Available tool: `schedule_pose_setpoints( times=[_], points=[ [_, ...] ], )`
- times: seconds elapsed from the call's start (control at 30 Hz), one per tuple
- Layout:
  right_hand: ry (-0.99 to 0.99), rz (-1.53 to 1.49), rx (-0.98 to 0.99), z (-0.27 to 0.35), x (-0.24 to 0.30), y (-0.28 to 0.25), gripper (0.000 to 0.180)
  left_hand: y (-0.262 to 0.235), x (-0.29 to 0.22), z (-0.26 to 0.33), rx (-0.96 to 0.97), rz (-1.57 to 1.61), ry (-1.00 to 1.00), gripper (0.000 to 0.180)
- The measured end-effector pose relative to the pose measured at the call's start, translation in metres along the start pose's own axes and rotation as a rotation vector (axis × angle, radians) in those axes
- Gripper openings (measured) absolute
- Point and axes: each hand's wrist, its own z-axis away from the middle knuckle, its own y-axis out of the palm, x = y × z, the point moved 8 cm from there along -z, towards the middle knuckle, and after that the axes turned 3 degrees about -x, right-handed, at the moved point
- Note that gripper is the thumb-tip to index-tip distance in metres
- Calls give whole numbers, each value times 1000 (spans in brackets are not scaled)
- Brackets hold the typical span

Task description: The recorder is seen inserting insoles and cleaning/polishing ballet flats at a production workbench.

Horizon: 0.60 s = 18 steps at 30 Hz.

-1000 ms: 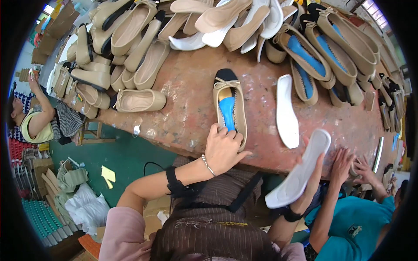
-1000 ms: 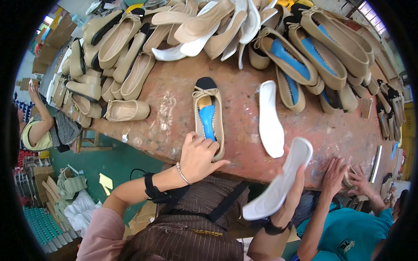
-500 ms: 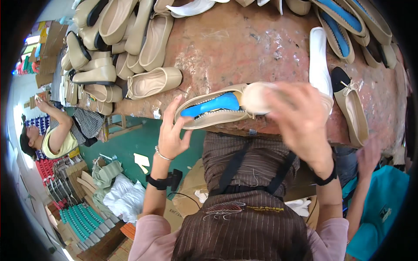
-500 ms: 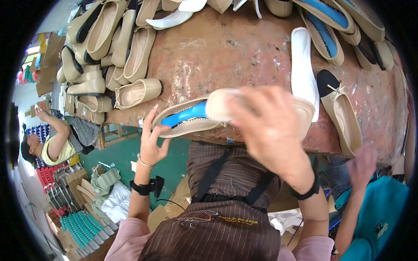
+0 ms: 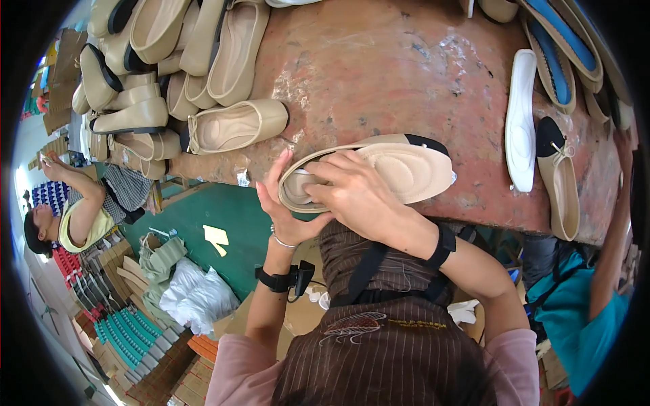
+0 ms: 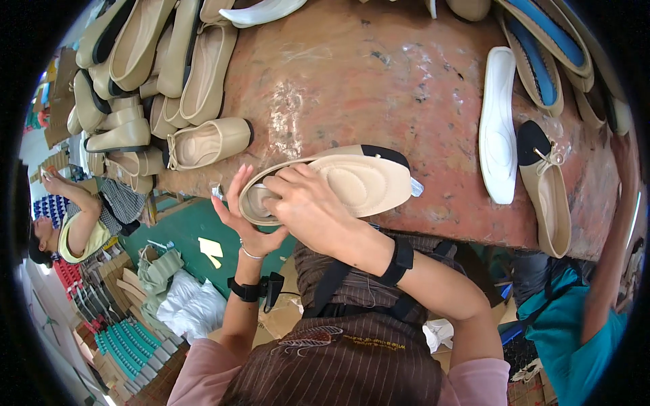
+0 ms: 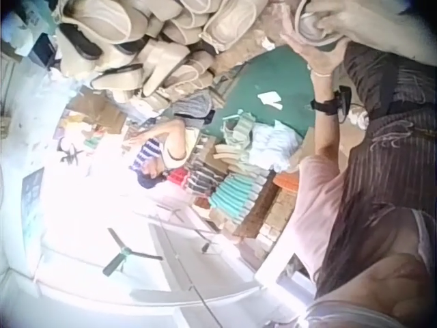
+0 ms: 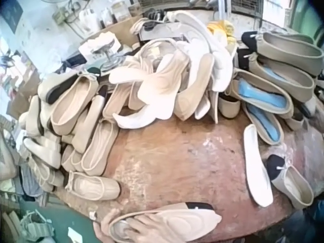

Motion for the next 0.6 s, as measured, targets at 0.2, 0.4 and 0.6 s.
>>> schedule_pose_setpoints(
  times=[0.2, 0.4, 0.6],
  points=[
    [24, 3, 35, -2, -6, 10, 25, -1, 1, 0, 13, 57, 16, 144],
    [-29, 51, 129, -2, -2, 19, 30, 0, 10, 3, 66, 138, 25, 146],
    [-197, 39, 297, 4, 0, 40, 38, -4, 18, -4, 64, 202, -14, 93]
  ],
)
